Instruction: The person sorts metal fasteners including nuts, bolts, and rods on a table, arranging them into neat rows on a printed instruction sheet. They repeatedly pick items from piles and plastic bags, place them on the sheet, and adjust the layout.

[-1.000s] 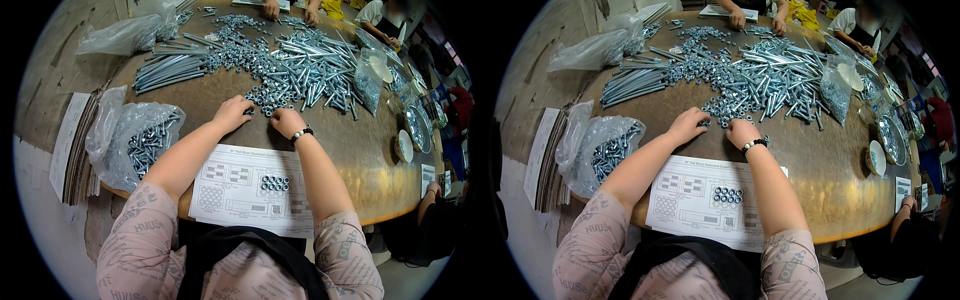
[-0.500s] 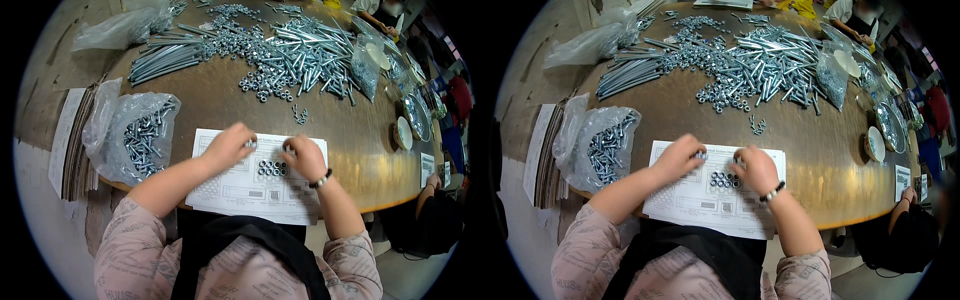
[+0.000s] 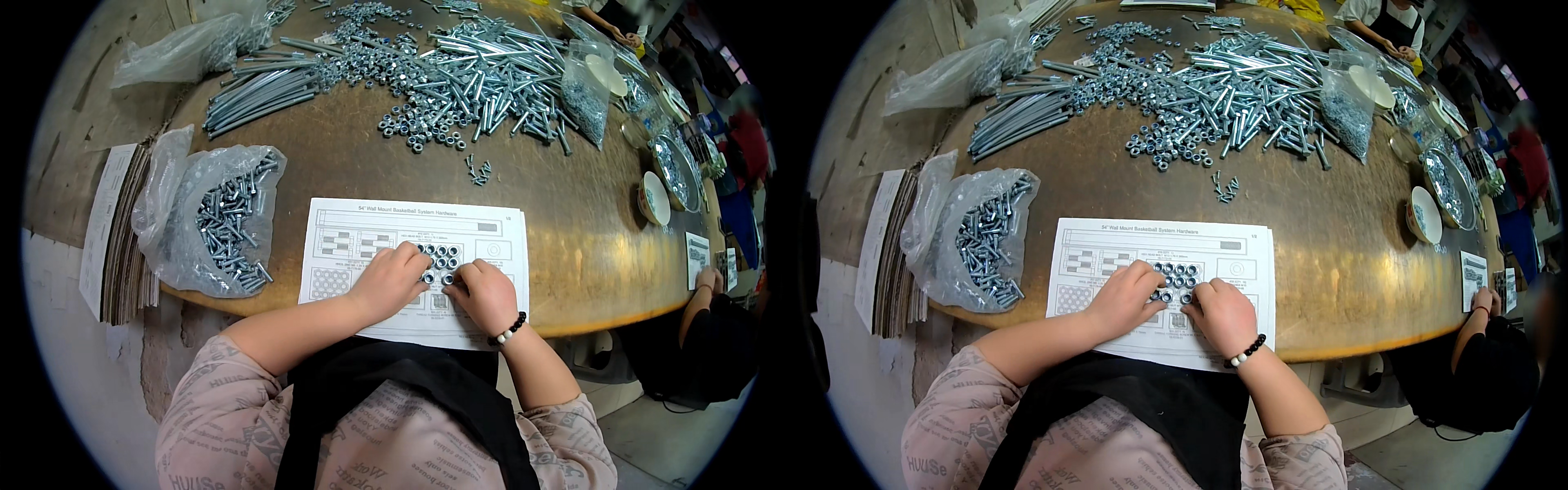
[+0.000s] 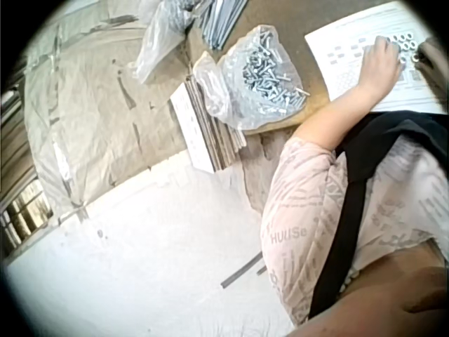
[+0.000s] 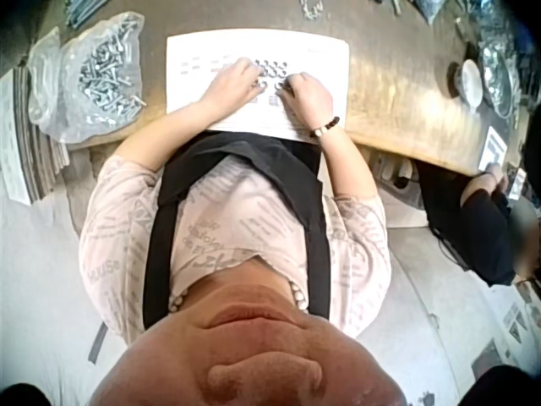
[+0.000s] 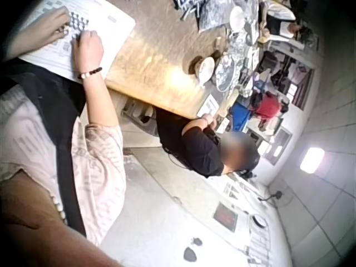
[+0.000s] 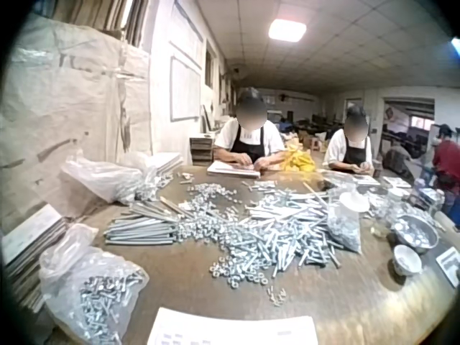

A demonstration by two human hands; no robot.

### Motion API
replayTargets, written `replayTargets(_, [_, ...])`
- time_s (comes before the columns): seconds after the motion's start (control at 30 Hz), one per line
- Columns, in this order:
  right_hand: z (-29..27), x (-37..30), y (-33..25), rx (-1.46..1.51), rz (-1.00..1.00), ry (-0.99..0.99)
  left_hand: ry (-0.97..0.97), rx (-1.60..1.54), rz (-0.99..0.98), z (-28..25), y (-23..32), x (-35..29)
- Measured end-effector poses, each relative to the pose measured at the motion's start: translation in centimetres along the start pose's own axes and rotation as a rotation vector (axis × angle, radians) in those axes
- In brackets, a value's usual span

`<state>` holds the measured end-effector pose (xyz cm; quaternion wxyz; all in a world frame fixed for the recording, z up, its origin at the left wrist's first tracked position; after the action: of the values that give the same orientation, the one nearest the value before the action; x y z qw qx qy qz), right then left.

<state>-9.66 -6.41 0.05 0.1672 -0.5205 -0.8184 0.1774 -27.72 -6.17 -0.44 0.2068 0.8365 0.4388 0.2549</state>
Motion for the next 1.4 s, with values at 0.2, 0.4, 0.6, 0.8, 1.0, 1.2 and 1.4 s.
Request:
replayTargets(0.2, [0.5,1.0,0.0,-0.007,-0.019,0.015,0.004,-0.022,-0.042,0.3,-0.2,0.8])
replayTargets(0.4, [-1.2,1.2,1.6,0.167,0.023,0.027,0.025,-0.024,-0.143,-1.4,-0.8,1.4])
replayTargets(0.6, [-4.8,6.8,6.2,0.134,0.069,0.166,0.149,-0.081,-0.244,-2.7,-5.3,3.3])
replayTargets(0.8, [-4.2,16.5,12.4,0.022,0.255,0.316,0.147,-0.101,-0.220,-2.4,-5.8,3.2])
replayTargets(1.0, [-2.9,23.7,12.8,-0.105,0.551,0.247,0.155,-0.114,-0.236,-2.4,-6.0,3.0])
replayTargets(1.2, [-2.5,25.4,13.7,-0.101,0.620,0.218,0.136,-0.130,-0.266,-2.6,-5.9,3.0])
replayTargets(1.4, [-2.6,25.4,14.9,-0.184,0.592,0.234,0.122,-0.124,-0.268,-2.5,-6.0,3.0])
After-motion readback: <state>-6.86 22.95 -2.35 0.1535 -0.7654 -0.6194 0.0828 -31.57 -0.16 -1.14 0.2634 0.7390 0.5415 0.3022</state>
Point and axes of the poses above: each hand's wrist, its own x-axis towards the middle knuckle, its own z-axis out of the palm, y = z × x, the point moved 2 cm from there along x, towards the middle knuckle, and after that the axes turned 1 degree about -y, right-handed, at the moved point
